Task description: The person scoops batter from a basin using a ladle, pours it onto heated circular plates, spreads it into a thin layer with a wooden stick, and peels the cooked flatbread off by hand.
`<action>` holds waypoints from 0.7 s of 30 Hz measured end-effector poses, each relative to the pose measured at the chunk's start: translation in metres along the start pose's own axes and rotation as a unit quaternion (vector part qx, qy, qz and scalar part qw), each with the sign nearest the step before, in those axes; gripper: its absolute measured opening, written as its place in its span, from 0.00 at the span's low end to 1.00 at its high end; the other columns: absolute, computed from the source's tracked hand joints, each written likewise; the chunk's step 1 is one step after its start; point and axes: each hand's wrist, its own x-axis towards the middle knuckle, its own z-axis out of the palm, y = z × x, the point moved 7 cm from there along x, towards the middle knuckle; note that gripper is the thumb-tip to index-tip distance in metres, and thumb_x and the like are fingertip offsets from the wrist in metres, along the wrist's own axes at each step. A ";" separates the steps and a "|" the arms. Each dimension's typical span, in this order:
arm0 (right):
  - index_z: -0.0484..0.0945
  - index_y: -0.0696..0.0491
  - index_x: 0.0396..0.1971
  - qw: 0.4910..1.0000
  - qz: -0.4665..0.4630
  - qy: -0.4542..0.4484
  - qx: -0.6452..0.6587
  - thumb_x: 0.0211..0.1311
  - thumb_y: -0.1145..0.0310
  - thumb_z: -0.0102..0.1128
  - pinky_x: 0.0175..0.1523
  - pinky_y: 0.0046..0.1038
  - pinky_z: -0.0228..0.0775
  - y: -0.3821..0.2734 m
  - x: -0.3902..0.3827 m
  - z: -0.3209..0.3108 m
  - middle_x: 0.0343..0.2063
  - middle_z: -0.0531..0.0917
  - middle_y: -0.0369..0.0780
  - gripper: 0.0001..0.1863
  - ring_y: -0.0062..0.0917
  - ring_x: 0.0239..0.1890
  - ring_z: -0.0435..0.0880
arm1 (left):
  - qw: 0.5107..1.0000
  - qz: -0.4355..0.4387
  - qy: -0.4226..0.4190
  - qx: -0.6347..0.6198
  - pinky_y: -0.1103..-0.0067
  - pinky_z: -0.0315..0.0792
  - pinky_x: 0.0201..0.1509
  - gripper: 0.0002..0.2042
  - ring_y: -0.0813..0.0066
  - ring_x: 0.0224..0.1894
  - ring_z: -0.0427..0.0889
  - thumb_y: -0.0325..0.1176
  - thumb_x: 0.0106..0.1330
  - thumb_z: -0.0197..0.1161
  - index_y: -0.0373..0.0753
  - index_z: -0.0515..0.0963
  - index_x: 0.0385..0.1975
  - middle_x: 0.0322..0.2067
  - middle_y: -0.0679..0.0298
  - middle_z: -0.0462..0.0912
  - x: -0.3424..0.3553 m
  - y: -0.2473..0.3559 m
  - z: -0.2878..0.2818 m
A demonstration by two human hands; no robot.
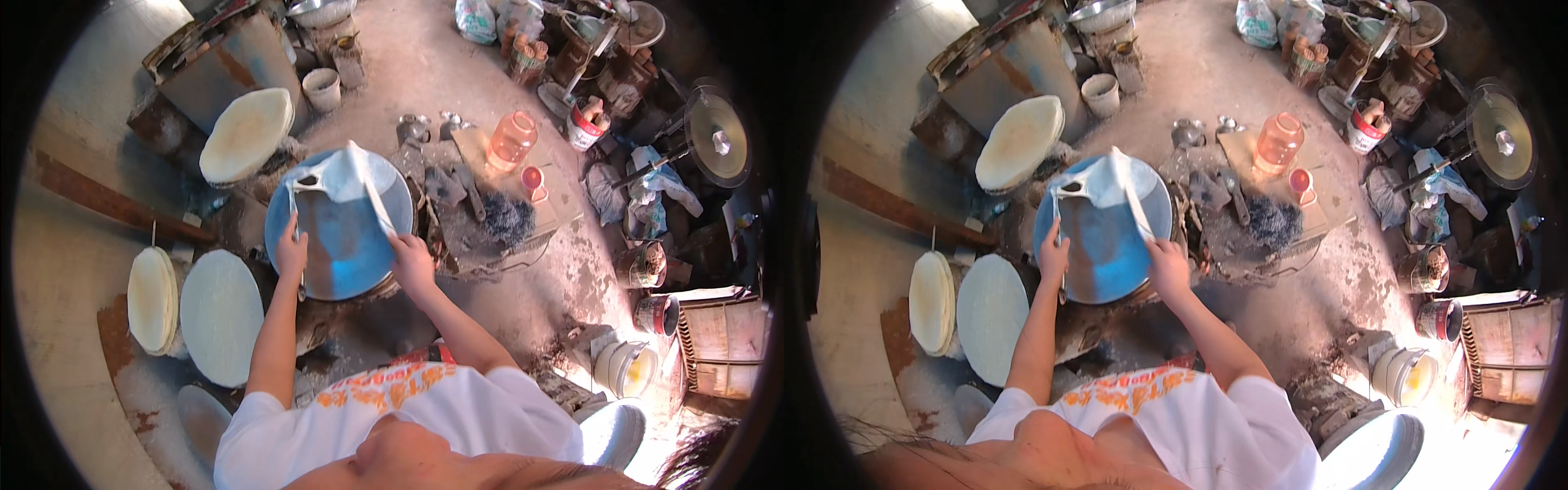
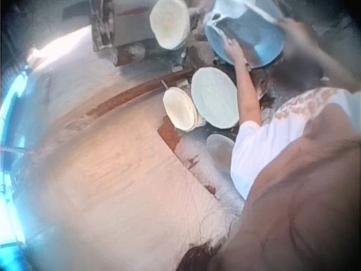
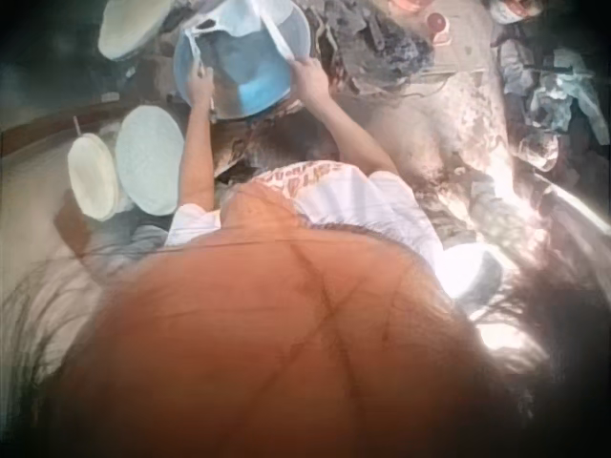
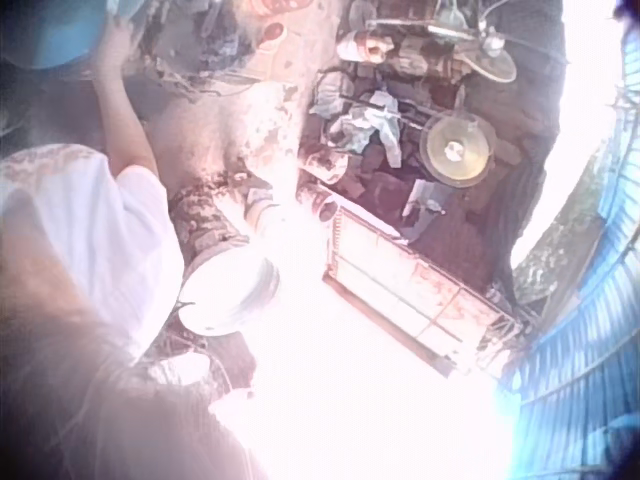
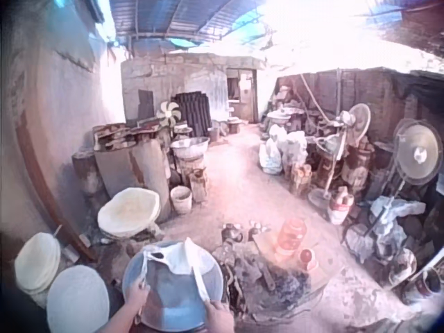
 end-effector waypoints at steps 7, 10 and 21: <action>0.81 0.49 0.40 0.999 -0.038 -0.032 -0.017 0.42 0.80 0.54 0.47 0.31 0.72 0.004 0.039 0.004 0.39 0.80 0.38 0.20 0.37 0.42 0.75 | 0.982 -0.069 0.049 -0.169 0.81 0.58 0.11 0.27 0.83 0.09 0.63 0.23 0.63 0.56 0.49 0.65 0.63 0.16 0.70 0.66 -0.039 -0.010 -0.047; 0.81 0.51 0.40 0.999 -0.035 -0.021 0.026 0.44 0.79 0.54 0.47 0.34 0.72 -0.017 0.029 0.025 0.38 0.80 0.39 0.19 0.36 0.43 0.76 | 0.930 -0.134 0.012 -0.343 0.85 0.57 0.12 0.27 0.86 0.11 0.60 0.25 0.65 0.55 0.49 0.61 0.65 0.16 0.72 0.63 -0.061 -0.002 -0.044; 0.82 0.52 0.36 0.988 -0.139 -0.066 0.016 0.51 0.75 0.53 0.44 0.33 0.71 -0.012 0.077 0.037 0.34 0.82 0.38 0.13 0.37 0.38 0.77 | 0.489 -0.121 -0.027 -0.863 0.91 0.55 0.10 0.14 0.90 0.11 0.57 0.32 0.73 0.47 0.54 0.68 0.56 0.18 0.72 0.59 -0.101 0.017 -0.038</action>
